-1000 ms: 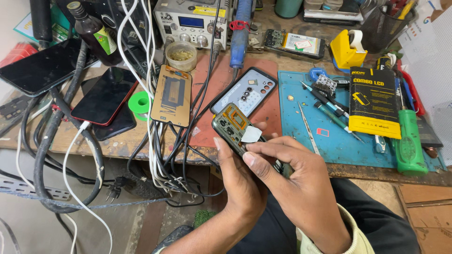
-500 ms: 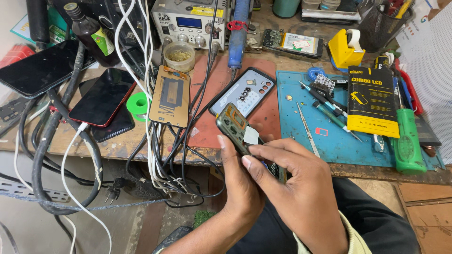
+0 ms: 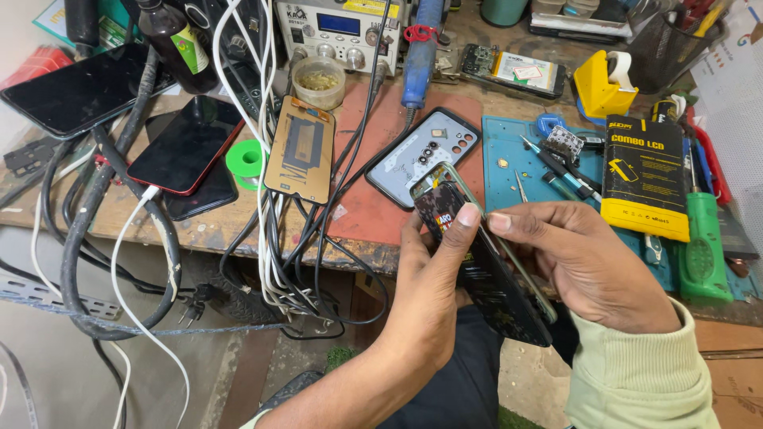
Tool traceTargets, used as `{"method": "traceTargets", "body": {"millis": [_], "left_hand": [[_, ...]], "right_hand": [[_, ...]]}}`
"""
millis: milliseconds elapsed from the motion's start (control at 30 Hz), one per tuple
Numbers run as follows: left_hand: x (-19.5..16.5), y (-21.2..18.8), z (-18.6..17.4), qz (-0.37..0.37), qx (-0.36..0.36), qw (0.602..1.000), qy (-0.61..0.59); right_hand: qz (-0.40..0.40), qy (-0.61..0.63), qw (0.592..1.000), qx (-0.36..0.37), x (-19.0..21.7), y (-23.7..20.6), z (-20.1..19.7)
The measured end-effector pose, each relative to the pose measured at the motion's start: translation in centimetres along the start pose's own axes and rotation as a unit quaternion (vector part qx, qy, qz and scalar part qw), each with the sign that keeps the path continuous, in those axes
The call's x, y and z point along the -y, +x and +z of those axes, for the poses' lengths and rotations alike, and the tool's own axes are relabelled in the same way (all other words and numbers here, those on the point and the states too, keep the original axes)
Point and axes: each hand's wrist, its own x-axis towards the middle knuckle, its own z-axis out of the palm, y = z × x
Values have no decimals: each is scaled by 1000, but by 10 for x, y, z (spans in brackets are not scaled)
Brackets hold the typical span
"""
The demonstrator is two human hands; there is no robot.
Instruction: The person holds a Samsung Galaxy smartphone and repeatedly taps the screen to display a promotional image. They rotate the device to show the back and sides, then flip it to reveal the internal components before returning to the front view.
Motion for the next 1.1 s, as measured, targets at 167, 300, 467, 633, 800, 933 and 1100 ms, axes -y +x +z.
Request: {"method": "traceTargets", "body": {"millis": [167,300,467,633,800,933,1100], "left_hand": [[0,0,0,-13,-11,1000,-12],[0,1,-1,-7,10,998,-57],[0,0,-2,-6,25,996,-90],[3,2,-5,-6,23,995,-93],[7,1,-10,-7,48,992,-117],[8,0,-11,25,79,986,-144],[9,-2,-8,52,64,985,-153]], "right_hand": [[2,14,1000,-2,0,-2,4],[-11,15,1000,-3,5,-5,12],[2,-44,998,-36,13,-19,25],[-62,-132,988,-41,16,-35,34],[-199,-221,955,1,14,-42,35],[-137,-188,973,-12,12,-46,33],[-130,-141,981,25,7,-50,31]]}}
